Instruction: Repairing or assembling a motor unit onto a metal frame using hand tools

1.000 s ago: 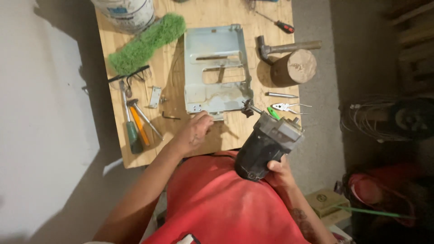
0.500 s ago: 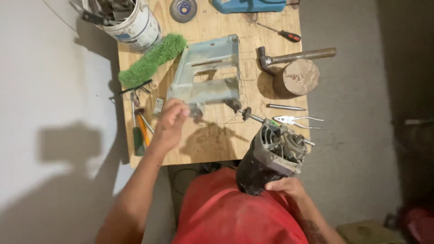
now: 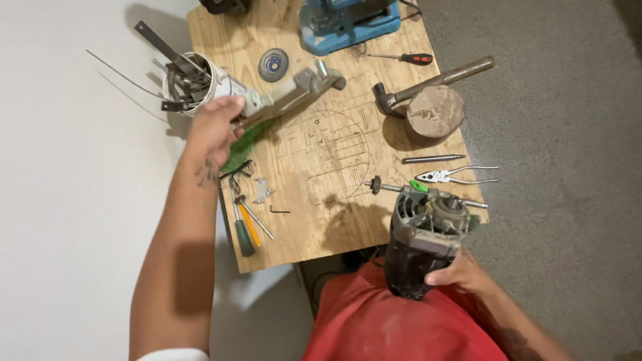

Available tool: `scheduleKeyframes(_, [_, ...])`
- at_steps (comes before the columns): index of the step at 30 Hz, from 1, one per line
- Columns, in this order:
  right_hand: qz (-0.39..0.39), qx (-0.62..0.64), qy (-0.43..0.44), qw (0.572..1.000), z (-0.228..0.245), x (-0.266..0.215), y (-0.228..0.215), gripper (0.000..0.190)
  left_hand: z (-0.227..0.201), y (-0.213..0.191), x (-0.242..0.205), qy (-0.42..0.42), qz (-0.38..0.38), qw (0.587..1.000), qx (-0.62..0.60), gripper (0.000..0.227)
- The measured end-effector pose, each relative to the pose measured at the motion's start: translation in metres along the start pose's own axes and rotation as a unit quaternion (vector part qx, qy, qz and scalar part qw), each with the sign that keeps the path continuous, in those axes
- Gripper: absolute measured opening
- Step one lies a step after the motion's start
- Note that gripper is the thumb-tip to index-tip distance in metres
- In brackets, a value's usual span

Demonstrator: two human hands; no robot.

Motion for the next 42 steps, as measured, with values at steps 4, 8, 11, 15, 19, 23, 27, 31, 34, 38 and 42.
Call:
scheduleKeyframes(4, [-0.034, 0.020, 0.007, 0.999, -0.024, -0.007, -0.016, 0.082, -0.033, 0.003, 0.024, 0.024, -0.015, 1.000, -0.010, 0.010])
scheduleKeyframes(8, [-0.037, 0.025, 0.081, 0.996, -0.034, -0.013, -0.018, 0.106, -0.054, 0.011, 0.022, -0.064, -0.048, 0.997, -0.002, 0.017])
scheduleKeyframes(11, [-0.026, 0.106, 0.051, 0.993, -0.032, -0.013, -0.009, 0.105, -0.057, 0.012, 0.020, -0.071, -0.042, 0.996, -0.024, 0.017])
scheduleKeyframes(15, [-0.059, 0.108, 0.088, 0.988, -0.059, -0.011, -0.028, 0.113, -0.063, 0.015, 0.013, -0.080, -0.023, 0.996, -0.044, 0.019])
scheduleKeyframes(19, [-0.033, 0.188, 0.088, 0.978, -0.075, -0.003, -0.024, 0.111, -0.058, 0.012, 0.013, -0.063, -0.029, 0.997, -0.033, 0.013])
scheduleKeyframes(23, [-0.026, 0.219, 0.105, 0.970, -0.060, 0.002, -0.004, 0.111, -0.064, 0.018, -0.017, -0.105, -0.004, 0.993, 0.045, 0.012])
scheduleKeyframes(27, [0.042, 0.230, 0.040, 0.971, -0.086, 0.007, -0.019, 0.087, -0.027, 0.023, -0.029, -0.112, 0.015, 0.993, 0.031, 0.006])
scheduleKeyframes(31, [0.083, 0.213, -0.021, 0.973, -0.062, 0.007, -0.027, 0.086, 0.052, 0.033, -0.080, -0.088, 0.059, 0.993, 0.045, 0.014])
scheduleKeyframes(34, [0.066, 0.215, -0.021, 0.974, -0.070, -0.001, -0.051, 0.089, 0.149, 0.045, -0.092, 0.116, 0.128, 0.979, 0.109, 0.035])
scheduleKeyframes(38, [0.105, 0.216, 0.047, 0.970, -0.070, -0.006, -0.061, 0.080, 0.221, 0.081, -0.122, 0.147, 0.095, 0.971, 0.163, 0.037])
scheduleKeyframes(42, [0.062, 0.166, 0.081, 0.981, -0.060, -0.009, -0.063, 0.092, 0.254, 0.104, -0.138, 0.249, 0.086, 0.960, 0.096, 0.027])
Point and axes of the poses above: each hand's wrist, its own x-axis towards the middle knuckle, its own y-axis out of the palm, z = x × y, the point moved 7 cm from there along x, towards the middle knuckle, and after that the axes turned 7 degrees about z, right-handed, at the moved point
